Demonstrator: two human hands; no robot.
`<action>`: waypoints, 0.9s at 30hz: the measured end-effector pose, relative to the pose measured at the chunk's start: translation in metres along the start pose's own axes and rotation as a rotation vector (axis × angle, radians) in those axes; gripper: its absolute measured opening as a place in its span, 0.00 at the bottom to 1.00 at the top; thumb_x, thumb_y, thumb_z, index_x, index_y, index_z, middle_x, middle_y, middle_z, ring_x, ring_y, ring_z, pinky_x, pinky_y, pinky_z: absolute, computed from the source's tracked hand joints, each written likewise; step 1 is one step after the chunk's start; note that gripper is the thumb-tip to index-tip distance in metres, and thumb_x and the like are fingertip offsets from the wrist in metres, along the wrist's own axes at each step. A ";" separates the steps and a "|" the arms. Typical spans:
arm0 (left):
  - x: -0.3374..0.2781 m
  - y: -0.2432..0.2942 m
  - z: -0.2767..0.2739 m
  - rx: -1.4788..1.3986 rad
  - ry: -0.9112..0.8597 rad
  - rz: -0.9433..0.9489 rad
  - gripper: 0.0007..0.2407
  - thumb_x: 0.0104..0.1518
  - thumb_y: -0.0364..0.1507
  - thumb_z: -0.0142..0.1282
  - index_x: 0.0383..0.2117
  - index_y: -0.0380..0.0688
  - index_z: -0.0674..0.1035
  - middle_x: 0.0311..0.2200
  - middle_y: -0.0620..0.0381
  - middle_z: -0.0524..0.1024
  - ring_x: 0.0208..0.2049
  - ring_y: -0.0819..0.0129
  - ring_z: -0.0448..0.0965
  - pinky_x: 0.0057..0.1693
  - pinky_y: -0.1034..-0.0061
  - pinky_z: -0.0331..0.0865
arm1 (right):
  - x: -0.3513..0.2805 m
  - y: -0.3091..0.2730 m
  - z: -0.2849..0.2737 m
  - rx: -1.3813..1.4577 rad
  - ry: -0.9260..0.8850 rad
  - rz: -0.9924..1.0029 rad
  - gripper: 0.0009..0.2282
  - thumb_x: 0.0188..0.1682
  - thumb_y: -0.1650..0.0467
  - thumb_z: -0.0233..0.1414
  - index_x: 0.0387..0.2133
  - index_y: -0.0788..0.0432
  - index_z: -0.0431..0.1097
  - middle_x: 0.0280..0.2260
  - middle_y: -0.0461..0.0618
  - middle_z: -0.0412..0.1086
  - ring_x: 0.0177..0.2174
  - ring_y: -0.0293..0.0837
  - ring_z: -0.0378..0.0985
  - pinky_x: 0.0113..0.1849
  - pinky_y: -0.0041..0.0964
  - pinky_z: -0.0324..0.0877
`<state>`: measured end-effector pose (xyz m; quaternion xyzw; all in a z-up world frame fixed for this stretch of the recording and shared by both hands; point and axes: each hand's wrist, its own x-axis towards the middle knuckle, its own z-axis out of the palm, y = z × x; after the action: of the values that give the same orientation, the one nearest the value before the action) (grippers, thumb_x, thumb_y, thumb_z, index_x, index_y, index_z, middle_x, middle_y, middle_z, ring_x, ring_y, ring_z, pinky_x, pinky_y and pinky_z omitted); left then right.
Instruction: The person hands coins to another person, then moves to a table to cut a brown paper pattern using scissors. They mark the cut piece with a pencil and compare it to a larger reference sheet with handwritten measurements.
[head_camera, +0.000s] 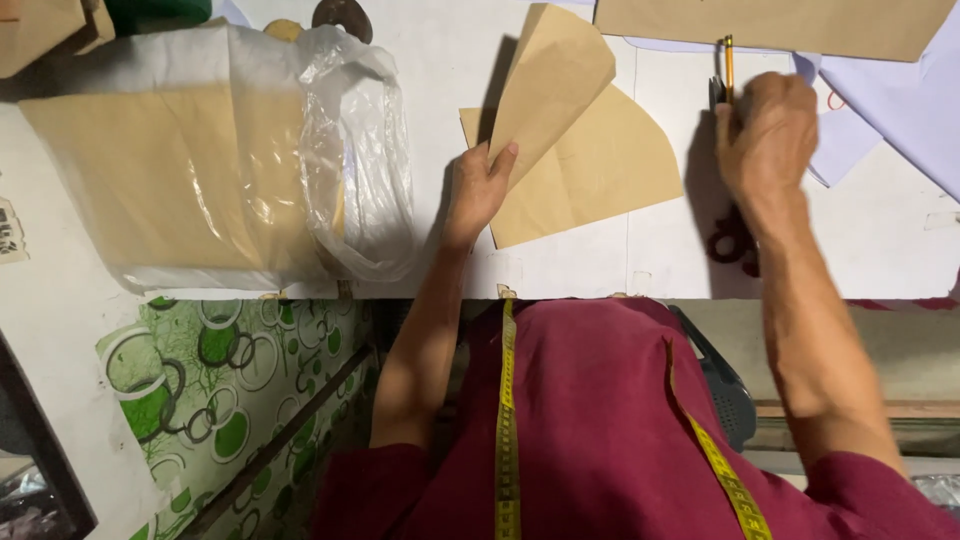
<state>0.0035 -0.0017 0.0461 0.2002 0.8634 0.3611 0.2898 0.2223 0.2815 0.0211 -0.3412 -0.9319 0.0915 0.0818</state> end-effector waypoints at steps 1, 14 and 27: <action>-0.002 0.000 0.000 0.030 -0.011 -0.014 0.19 0.64 0.44 0.48 0.20 0.46 0.66 0.19 0.66 0.61 0.23 0.71 0.62 0.33 0.70 0.59 | -0.006 -0.017 -0.009 0.070 0.092 -0.076 0.10 0.58 0.72 0.61 0.38 0.66 0.67 0.33 0.64 0.72 0.31 0.64 0.72 0.31 0.57 0.66; -0.006 -0.012 -0.007 0.008 0.400 0.312 0.16 0.66 0.36 0.54 0.20 0.39 0.76 0.17 0.43 0.75 0.23 0.54 0.80 0.31 0.66 0.70 | -0.035 -0.086 -0.007 0.246 -0.240 0.125 0.28 0.42 0.67 0.71 0.49 0.72 0.66 0.38 0.67 0.67 0.40 0.68 0.77 0.38 0.60 0.74; -0.061 -0.019 0.009 0.837 0.582 0.358 0.18 0.61 0.24 0.49 0.59 0.48 0.74 0.63 0.48 0.69 0.61 0.53 0.70 0.51 0.58 0.68 | -0.034 -0.077 0.027 0.022 -0.205 0.061 0.24 0.36 0.63 0.70 0.41 0.67 0.73 0.41 0.63 0.67 0.47 0.65 0.72 0.46 0.58 0.72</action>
<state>0.0523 -0.0434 0.0481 0.3342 0.9306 0.0704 -0.1320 0.1945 0.1986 0.0093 -0.3574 -0.9235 0.1386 -0.0132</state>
